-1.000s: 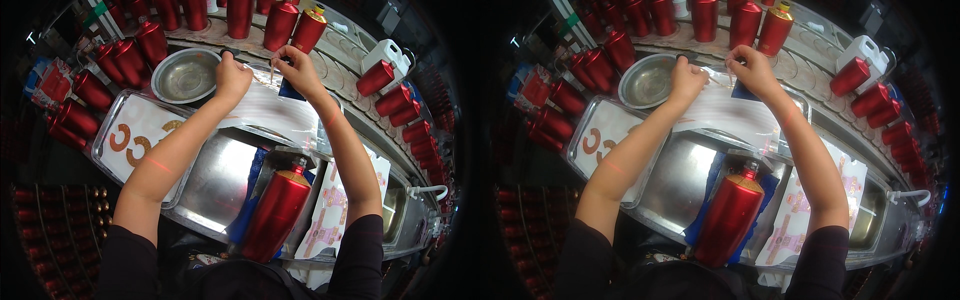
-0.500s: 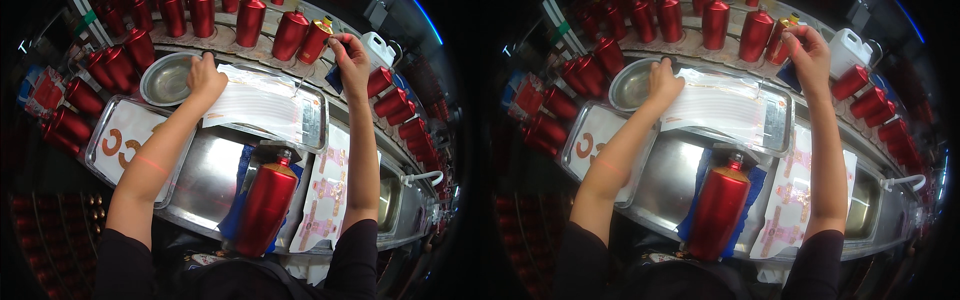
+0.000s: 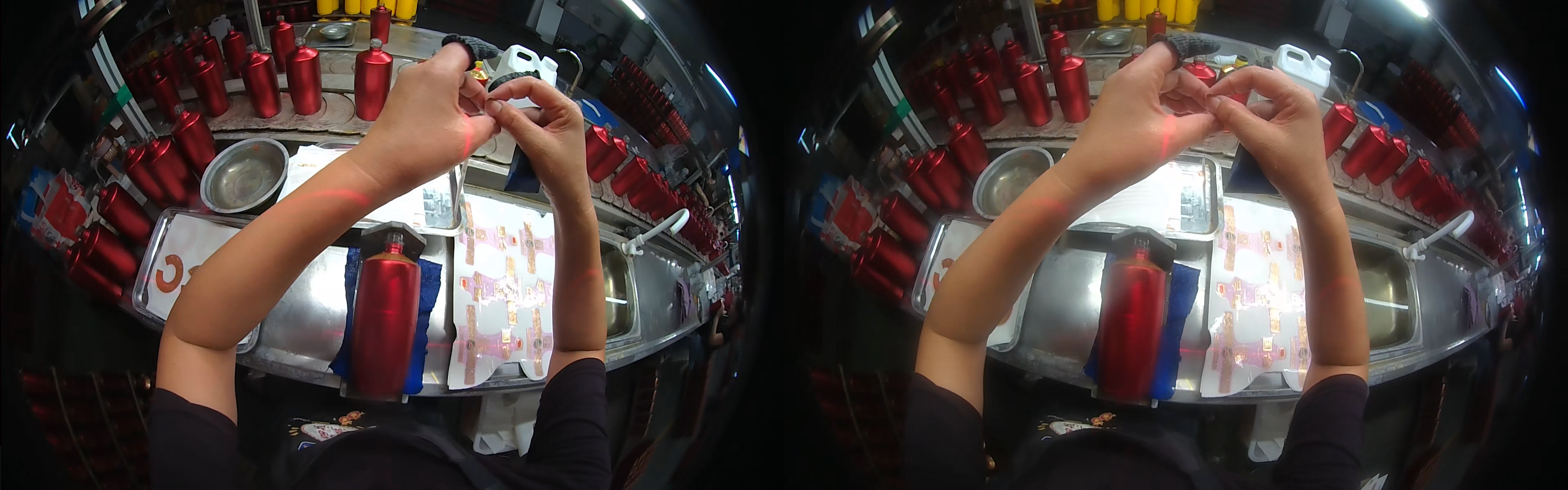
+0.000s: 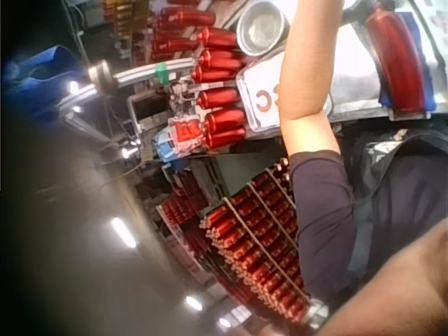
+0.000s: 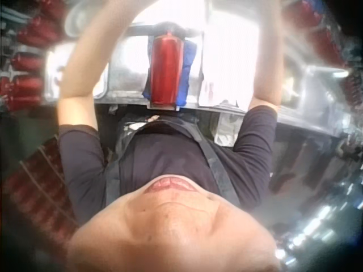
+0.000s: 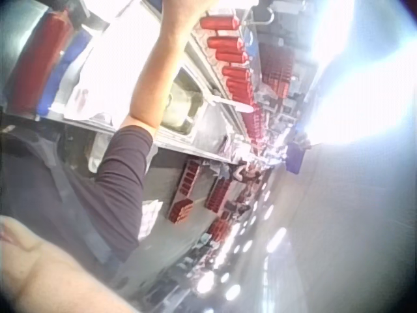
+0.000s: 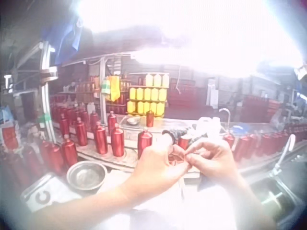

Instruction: The person applies gold circular labels to red cylindrical containers. They peel each label from a backing sheet, position it on the container, and smooth it down with their fingers. The process is repeated for multiple containers.

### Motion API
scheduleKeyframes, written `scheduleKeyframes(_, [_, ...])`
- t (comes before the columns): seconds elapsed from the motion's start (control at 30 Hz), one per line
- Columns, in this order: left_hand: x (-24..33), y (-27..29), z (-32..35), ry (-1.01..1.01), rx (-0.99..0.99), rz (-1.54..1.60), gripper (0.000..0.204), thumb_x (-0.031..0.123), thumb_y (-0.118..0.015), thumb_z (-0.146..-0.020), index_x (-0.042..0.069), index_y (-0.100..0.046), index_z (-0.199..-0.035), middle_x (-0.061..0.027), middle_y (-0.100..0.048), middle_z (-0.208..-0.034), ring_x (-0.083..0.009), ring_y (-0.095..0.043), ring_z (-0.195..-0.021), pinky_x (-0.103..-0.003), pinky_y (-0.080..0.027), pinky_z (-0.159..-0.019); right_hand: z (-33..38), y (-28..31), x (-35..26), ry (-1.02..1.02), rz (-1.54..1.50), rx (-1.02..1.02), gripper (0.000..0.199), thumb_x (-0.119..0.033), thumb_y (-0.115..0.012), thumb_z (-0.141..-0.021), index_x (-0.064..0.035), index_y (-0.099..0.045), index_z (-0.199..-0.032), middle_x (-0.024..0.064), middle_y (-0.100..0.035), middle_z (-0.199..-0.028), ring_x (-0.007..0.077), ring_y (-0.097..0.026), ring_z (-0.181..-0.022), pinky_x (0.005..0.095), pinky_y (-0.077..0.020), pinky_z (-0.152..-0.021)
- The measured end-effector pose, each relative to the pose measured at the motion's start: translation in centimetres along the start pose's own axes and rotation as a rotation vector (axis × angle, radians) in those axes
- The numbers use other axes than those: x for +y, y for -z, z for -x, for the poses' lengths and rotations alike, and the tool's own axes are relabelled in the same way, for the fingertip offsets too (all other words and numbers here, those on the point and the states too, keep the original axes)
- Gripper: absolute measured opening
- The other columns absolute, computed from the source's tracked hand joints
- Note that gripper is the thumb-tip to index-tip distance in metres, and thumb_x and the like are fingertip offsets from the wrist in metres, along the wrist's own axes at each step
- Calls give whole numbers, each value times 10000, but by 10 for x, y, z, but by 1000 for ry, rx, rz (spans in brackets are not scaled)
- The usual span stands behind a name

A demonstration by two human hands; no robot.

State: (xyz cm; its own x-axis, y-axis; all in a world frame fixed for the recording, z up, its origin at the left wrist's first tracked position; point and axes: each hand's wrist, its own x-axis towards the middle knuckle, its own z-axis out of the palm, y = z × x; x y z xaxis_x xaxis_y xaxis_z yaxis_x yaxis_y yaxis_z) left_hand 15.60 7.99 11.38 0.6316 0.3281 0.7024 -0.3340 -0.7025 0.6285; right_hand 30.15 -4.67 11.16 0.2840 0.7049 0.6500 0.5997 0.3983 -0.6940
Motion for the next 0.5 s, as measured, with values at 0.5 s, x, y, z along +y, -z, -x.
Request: scheduleKeyframes(0.5, [88,5,163,319,117,396,399,22,-699,-938,-20,-531,-1297,-111,-734,-935,-176,-728,-903,-276,-580,-809,196,-33,-89,-697,-423,-38,202,-190,-699,-952,10,-697,-978,-31,-584,-682,3,-449,-492,164,-311,-436])
